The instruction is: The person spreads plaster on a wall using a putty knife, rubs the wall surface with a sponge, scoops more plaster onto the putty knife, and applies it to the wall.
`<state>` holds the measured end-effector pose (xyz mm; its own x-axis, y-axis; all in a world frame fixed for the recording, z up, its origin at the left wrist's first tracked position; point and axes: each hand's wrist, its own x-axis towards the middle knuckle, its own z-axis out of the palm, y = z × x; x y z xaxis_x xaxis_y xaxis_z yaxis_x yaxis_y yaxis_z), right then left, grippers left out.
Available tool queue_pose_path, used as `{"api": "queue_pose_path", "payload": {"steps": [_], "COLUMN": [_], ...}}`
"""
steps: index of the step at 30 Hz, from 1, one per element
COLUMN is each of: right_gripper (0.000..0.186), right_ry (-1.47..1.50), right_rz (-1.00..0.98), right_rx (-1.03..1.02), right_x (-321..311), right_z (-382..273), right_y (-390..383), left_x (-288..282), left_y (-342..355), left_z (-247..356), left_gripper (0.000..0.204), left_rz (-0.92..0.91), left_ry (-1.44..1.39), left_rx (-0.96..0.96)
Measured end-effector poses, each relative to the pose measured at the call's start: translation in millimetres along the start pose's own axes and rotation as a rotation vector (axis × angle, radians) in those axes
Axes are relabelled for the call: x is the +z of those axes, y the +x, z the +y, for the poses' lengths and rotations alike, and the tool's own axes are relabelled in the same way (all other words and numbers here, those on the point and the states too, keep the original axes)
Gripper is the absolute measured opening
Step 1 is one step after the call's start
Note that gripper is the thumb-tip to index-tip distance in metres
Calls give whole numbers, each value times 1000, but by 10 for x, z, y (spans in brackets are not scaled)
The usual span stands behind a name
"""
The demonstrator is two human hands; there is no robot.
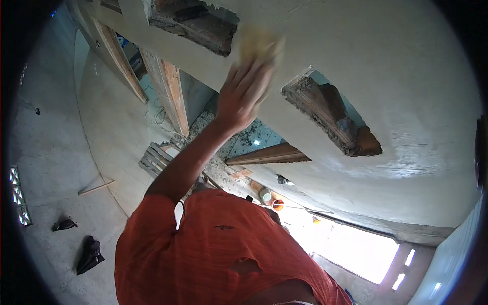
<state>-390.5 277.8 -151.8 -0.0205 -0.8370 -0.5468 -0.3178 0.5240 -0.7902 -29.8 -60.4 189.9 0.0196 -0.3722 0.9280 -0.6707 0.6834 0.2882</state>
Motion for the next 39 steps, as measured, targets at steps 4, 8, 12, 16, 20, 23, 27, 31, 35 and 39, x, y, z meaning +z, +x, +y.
{"api": "queue_pose_path", "payload": {"steps": [4, 8, 12, 16, 20, 23, 27, 31, 35, 39], "right_gripper": [38, 39, 41, 40, 40, 39, 38, 38, 37, 37], "right_ry": [11, 62, 93, 54, 15, 21, -4, -26, -109, -187], "right_rz": [-7, 53, 117, 109, 54, 47, 50, 35, -7, -90], "right_rx": [15, 12, 79, 46, 50, 53, 25, 20, 22, 24], "right_x": [53, 43, 92, 92, 186, 195, 133, 114, 15, -105], "right_z": [-12, -15, -180, -38, 2, 34, -49, 39, -301, -148], "right_y": [-13, -6, 17, -92, -121, -112, -73, -107, -8, 14], "left_x": [274, 426, 40, -31, 272, 592, 271, 66, 188, 415], "left_y": [547, -672, -1761, -440, 331, -230, -1607, -1187, 222, -91], "left_z": [7, -170, -224, 192, 192, 9, -399, -151, -6, -157], "left_gripper": [57, 57, 57, 52, 51, 50, 50, 48, 56, 55], "left_rz": [-61, -378, -524, -191, -22, -225, -521, -346, -22, -115], "left_ry": [30, 21, -16, -24, 57, -47, -54, -133, -55, -43], "left_rx": [159, 83, -117, -89, 91, 127, -65, -135, 26, 26]}}
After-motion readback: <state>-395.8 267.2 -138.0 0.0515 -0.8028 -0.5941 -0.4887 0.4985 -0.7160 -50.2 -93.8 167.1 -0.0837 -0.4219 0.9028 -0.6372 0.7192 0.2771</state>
